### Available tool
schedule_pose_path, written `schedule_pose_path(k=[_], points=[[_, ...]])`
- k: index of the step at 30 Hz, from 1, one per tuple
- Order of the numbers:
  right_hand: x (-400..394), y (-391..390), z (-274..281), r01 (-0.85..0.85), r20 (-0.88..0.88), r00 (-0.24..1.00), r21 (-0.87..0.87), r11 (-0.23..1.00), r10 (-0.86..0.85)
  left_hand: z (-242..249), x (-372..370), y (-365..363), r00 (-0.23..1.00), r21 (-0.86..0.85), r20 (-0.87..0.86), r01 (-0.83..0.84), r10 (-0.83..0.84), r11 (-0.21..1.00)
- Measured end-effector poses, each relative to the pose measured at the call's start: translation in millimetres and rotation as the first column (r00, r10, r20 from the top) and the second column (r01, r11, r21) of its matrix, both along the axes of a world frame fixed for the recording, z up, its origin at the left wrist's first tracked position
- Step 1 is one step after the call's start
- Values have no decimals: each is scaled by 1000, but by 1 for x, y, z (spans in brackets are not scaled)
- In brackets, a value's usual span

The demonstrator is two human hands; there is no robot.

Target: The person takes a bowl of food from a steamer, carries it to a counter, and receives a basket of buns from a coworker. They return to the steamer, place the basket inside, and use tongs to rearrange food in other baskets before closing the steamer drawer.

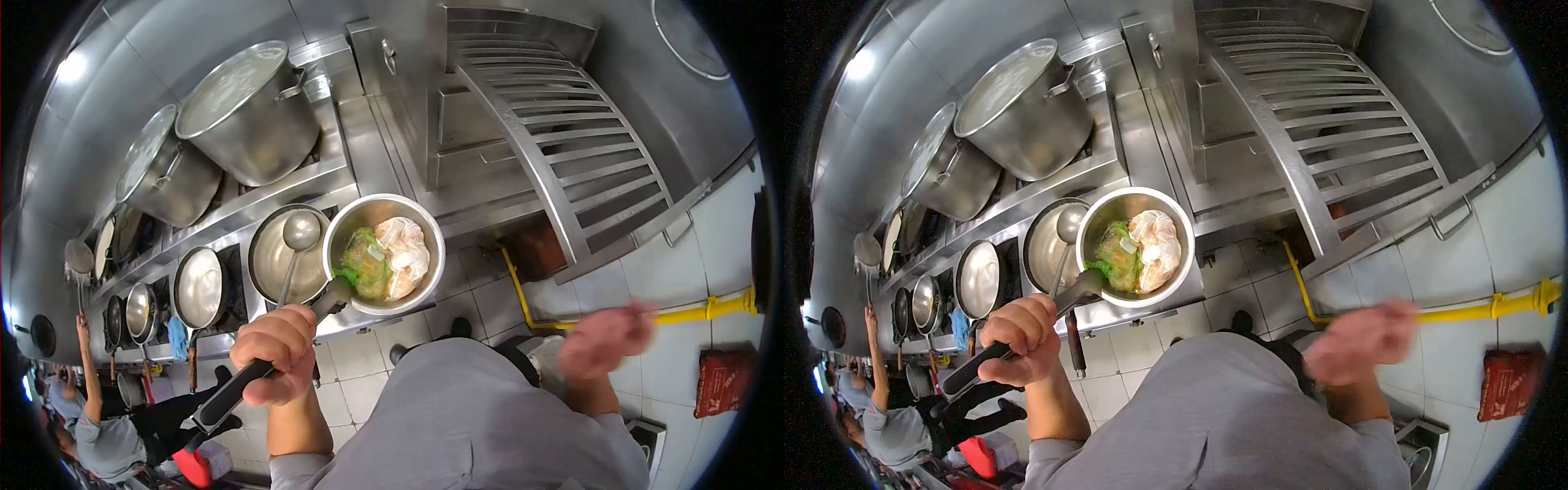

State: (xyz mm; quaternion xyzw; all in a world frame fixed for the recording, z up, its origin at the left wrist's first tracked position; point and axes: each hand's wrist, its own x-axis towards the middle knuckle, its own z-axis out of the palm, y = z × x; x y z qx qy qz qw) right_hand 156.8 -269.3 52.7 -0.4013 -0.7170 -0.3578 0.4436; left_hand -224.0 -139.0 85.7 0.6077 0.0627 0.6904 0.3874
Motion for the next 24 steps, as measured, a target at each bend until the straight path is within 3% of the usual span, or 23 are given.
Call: schedule_pose_path(k=[3,4,6,8,10,12,16,17,18,24], points=[[30,11,35,442,-371,854,148,885,-365,-2,1,1,1000,-12,-17,-1,1,1000],[41,18,37,440,-371,855,151,885,-362,-3,3,1,999,-26,-21,-33,32,999],[60,33,40,337,-283,899,-39,941,-333,-7,4,-1,997,-30,-17,-81,81,996],[69,50,27,300,-271,918,1,954,-289,-11,2,-6,988,-95,3,-156,157,983],[52,68,26,179,-488,866,93,979,-112,-15,-2,-12,979,-109,14,-202,205,973],[55,83,33,117,-483,872,52,992,-78,-24,-7,-19,978,-119,51,-197,204,973],[81,130,43,172,-214,956,-144,974,-201,-21,-6,-36,941,-111,45,-328,335,938],[84,151,52,255,-92,960,-94,962,-263,-22,-9,-41,932,-97,61,-351,357,931],[87,174,58,233,-44,971,-52,971,-235,-24,-11,-45,928,-75,71,-361,366,929],[94,287,59,296,-134,944,-67,953,-302,-19,-6,-73,861,-77,44,-502,506,861]])
